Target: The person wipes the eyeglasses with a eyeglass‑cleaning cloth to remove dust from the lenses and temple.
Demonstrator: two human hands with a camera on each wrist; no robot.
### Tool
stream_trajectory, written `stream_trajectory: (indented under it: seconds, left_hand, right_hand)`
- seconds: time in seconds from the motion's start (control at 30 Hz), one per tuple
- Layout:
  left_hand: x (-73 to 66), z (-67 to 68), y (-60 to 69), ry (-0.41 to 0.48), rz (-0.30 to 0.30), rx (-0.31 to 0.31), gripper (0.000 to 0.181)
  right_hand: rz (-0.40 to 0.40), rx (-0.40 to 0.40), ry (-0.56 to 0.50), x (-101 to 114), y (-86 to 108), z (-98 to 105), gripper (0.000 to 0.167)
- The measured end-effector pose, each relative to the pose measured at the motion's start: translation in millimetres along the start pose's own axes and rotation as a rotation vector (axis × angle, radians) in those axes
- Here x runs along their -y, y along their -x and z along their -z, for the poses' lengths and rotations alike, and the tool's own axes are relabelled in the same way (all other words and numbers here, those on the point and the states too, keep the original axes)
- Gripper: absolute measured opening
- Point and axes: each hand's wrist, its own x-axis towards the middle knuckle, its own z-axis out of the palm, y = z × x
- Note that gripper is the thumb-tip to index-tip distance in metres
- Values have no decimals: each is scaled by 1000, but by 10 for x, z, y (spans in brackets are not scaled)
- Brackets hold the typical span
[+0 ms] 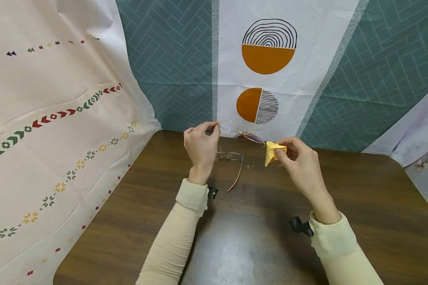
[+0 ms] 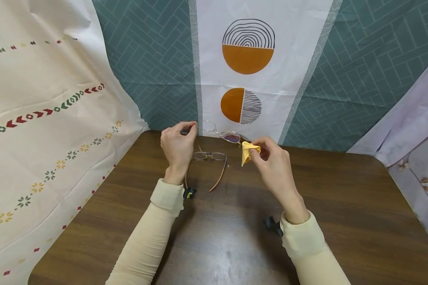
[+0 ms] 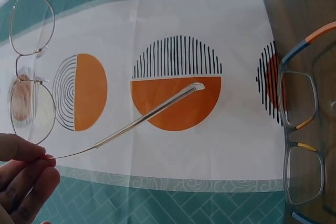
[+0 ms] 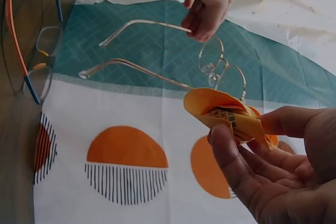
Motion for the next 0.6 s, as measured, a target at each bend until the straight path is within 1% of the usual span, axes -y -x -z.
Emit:
stream_trajectory:
  seconds: [0.07, 0.17, 0.33, 0.43, 0.6]
  left_hand:
    - [-4, 0, -1, 3, 2, 0, 9]
    - [-7, -1, -1, 3, 3, 0, 9]
    - [-7, -3, 1, 0, 0, -6, 10]
    - [-11, -3, 3, -5, -3, -11, 9]
    - [-27, -2, 9, -8, -8, -12, 9]
  right_hand:
    - [-13, 12, -49, -1, -1, -22, 19]
    - [-24, 28, -78, -13, -6, -44, 19]
    - [-27, 30, -66, -14, -18, -65, 23]
    - [-36, 21, -66, -22, -28, -75, 30]
    - [-72, 16, -102, -60, -37, -82, 45]
